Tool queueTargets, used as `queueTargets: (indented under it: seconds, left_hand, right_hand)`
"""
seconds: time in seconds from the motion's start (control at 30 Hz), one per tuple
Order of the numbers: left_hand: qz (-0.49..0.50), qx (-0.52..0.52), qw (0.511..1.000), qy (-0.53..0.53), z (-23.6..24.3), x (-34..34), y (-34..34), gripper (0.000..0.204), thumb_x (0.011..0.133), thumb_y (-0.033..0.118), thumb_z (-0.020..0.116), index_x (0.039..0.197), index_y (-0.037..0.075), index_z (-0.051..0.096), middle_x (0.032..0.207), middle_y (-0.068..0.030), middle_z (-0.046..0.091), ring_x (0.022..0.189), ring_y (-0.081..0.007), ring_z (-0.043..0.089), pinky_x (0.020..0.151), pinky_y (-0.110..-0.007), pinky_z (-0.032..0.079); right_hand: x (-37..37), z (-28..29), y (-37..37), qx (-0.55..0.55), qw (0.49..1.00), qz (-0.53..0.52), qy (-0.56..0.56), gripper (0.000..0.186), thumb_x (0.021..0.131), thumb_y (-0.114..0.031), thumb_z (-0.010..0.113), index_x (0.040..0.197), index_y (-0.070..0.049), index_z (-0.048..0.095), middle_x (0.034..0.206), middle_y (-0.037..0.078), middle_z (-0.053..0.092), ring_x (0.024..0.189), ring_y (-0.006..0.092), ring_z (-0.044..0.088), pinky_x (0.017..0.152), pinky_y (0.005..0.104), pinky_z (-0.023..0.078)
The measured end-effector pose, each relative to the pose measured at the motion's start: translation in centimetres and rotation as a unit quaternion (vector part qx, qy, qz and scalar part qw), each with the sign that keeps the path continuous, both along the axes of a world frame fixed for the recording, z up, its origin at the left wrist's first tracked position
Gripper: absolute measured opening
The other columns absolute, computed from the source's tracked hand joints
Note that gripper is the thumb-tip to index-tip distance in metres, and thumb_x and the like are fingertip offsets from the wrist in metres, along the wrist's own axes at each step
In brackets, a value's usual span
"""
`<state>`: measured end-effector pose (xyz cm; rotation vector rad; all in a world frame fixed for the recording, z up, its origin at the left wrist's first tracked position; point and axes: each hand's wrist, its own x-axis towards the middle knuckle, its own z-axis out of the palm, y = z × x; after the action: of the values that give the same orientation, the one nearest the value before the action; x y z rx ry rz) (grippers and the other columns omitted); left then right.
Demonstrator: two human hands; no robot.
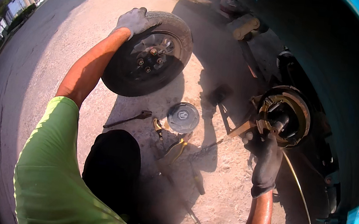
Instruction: The person removes a wheel from a motorized tricycle and uses a screwdriver and pliers to adjust or repair components within the hub assembly.
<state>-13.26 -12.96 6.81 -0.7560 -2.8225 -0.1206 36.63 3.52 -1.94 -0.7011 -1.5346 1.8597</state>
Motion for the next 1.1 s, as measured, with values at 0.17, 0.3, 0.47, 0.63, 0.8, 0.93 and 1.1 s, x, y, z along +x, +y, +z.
queueTargets:
  seconds: [0.17,0.3,0.47,0.63,0.8,0.93,1.1]
  left_hand:
    - [-0.008,0.011,1.0,0.015,-1.5,-1.8,-0.9,0.084,0.081,0.073,0.055,0.131,0.005,0.061,0.129,-0.0209,0.064,0.122,-0.035,0.061,0.103,-0.047,0.047]
    - [-0.003,0.015,1.0,0.02,-1.7,-2.3,-1.1,0.09,0.079,0.077,0.054,0.132,0.004,0.06,0.131,-0.0214,0.063,0.122,-0.0353,0.061,0.103,-0.045,0.047]
    - [-0.09,-0.023,0.991,-0.096,-0.3,-4.4,-2.1,0.095,0.076,0.072,0.065,0.139,0.002,0.052,0.133,-0.021,0.062,0.123,-0.0324,0.06,0.104,-0.042,0.047]
    - [-0.183,0.07,0.962,-0.192,-1.0,-7.3,-5.4,0.099,0.073,0.06,0.077,0.146,0.0,0.047,0.135,-0.0201,0.061,0.124,-0.0293,0.058,0.105,-0.037,0.045]
    - [-0.185,0.056,0.965,-0.175,-0.4,-5.2,-7.6,0.079,0.083,0.057,0.068,0.141,0.006,0.054,0.136,-0.0188,0.06,0.124,-0.0287,0.058,0.105,-0.037,0.046]
    - [-0.077,0.152,0.942,-0.289,-2.6,-8.4,-11.7,0.056,0.094,0.053,0.058,0.137,0.018,0.062,0.132,-0.0127,0.065,0.115,-0.0279,0.064,0.101,-0.037,0.049]
    - [-0.013,0.381,0.776,-0.503,-5.4,-9.9,-18.4,0.055,0.098,0.047,0.053,0.141,0.013,0.057,0.124,-0.0127,0.069,0.107,-0.0254,0.068,0.097,-0.037,0.053]
  right_hand:
    - [0.2,-0.7,-0.1,0.053,0.996,-0.021,-0.065,0.053,0.106,-0.043,0.041,0.132,0.002,0.053,0.1,0.014,0.069,0.09,0.0222,0.068,0.085,0.0349,0.055]
    - [0.2,-0.5,-0.2,0.041,0.997,-0.015,-0.058,0.056,0.107,-0.043,0.039,0.137,0.003,0.051,0.103,0.015,0.069,0.092,0.0227,0.069,0.088,0.0353,0.055]
    - [0.1,-0.2,0.2,0.062,0.995,0.001,-0.075,0.058,0.107,-0.043,0.039,0.139,0.003,0.049,0.106,0.016,0.069,0.095,0.0221,0.069,0.09,0.0349,0.055]
    - [0.3,-0.4,0.2,0.116,0.987,-0.019,-0.109,0.058,0.107,-0.043,0.038,0.139,0.004,0.05,0.107,0.015,0.07,0.095,0.0216,0.069,0.091,0.0348,0.055]
    - [0.3,0.3,0.1,0.089,0.987,-0.026,-0.128,0.059,0.107,-0.043,0.036,0.141,0.004,0.049,0.106,0.016,0.071,0.095,0.0218,0.069,0.092,0.0351,0.054]
    - [0.1,0.3,-0.2,0.067,0.993,-0.018,-0.098,0.06,0.108,-0.043,0.035,0.141,0.004,0.048,0.104,0.016,0.071,0.094,0.0217,0.069,0.092,0.0352,0.054]
    - [-0.4,0.4,-0.2,0.063,0.994,-0.004,-0.092,0.058,0.108,-0.043,0.034,0.138,0.004,0.05,0.103,0.016,0.07,0.095,0.0216,0.069,0.092,0.0357,0.054]
